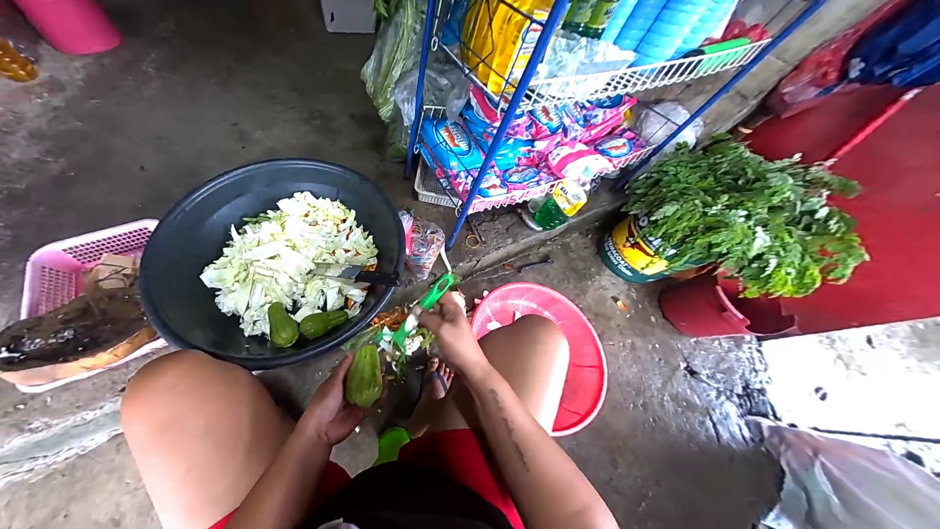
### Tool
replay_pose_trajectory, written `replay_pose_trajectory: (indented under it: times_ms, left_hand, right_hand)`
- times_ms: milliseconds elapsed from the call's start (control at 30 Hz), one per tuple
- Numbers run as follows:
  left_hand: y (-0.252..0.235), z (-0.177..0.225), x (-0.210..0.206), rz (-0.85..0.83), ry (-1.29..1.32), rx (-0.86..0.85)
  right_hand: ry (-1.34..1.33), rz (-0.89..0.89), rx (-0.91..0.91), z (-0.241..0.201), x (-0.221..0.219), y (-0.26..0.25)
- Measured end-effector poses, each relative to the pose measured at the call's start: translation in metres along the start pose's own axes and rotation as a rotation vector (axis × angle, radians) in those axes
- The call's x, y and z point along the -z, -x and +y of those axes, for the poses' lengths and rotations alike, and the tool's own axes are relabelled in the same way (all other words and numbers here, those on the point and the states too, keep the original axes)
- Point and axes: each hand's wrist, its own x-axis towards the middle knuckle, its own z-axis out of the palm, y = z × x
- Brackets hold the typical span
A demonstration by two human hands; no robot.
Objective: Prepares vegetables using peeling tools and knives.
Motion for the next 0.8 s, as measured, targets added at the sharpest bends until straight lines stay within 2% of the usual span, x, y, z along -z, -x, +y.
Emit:
replay_pose_trajectory:
  times_ms: [100, 167, 233, 267, 333, 400, 467, 533, 633, 700, 800]
  left_hand:
    - [-0.001, -0.003, 0.0, -0.031, -0.039, -0.03]
    - [0.0, -0.004, 0.002, -0.072, -0.073, -0.022]
    - [0.003, -0.005, 0.003, -0.094, -0.106, 0.01]
    - [0.004, -0.006, 0.003, -0.105, -0.112, 0.031]
    - [0.006, -0.006, 0.004, -0.13, -0.112, 0.055]
    - [0.005, -0.002, 0.003, -0.108, -0.108, 0.03]
    - [0.004, -0.001, 0.001, -0.01, -0.108, -0.018]
    - [0.0, -0.002, -0.001, 0.076, -0.123, -0.063]
    - [-0.001, -0.003, -0.004, 0.103, -0.148, -0.087]
    - [0.0, -0.006, -0.002, 0.075, -0.221, -0.103]
    - [0.002, -0.009, 0.0, 0.048, -0.275, -0.085]
  right_hand:
    - [-0.197, -0.247, -0.152, 0.003, -0.017, 0.023]
    - [-0.257, -0.269, -0.198, 0.01, -0.019, 0.021]
    - [-0.24, -0.133, -0.202, 0.015, -0.011, 0.004]
    - [-0.159, -0.038, -0.176, 0.019, -0.003, -0.007]
    - [0.169, 0.114, -0.084, 0.025, 0.017, -0.029]
    - [0.292, 0.184, 0.02, 0.019, 0.023, -0.034]
    - [0.18, 0.091, 0.024, 0.003, 0.011, -0.017]
    - [0.024, -0.072, -0.064, -0.005, -0.006, 0.003]
    - [-0.13, -0.231, -0.195, 0.003, -0.019, 0.012]
    - [-0.085, -0.132, -0.143, 0.01, -0.013, -0.001]
    - [0.234, 0.122, 0.019, 0.02, 0.011, -0.028]
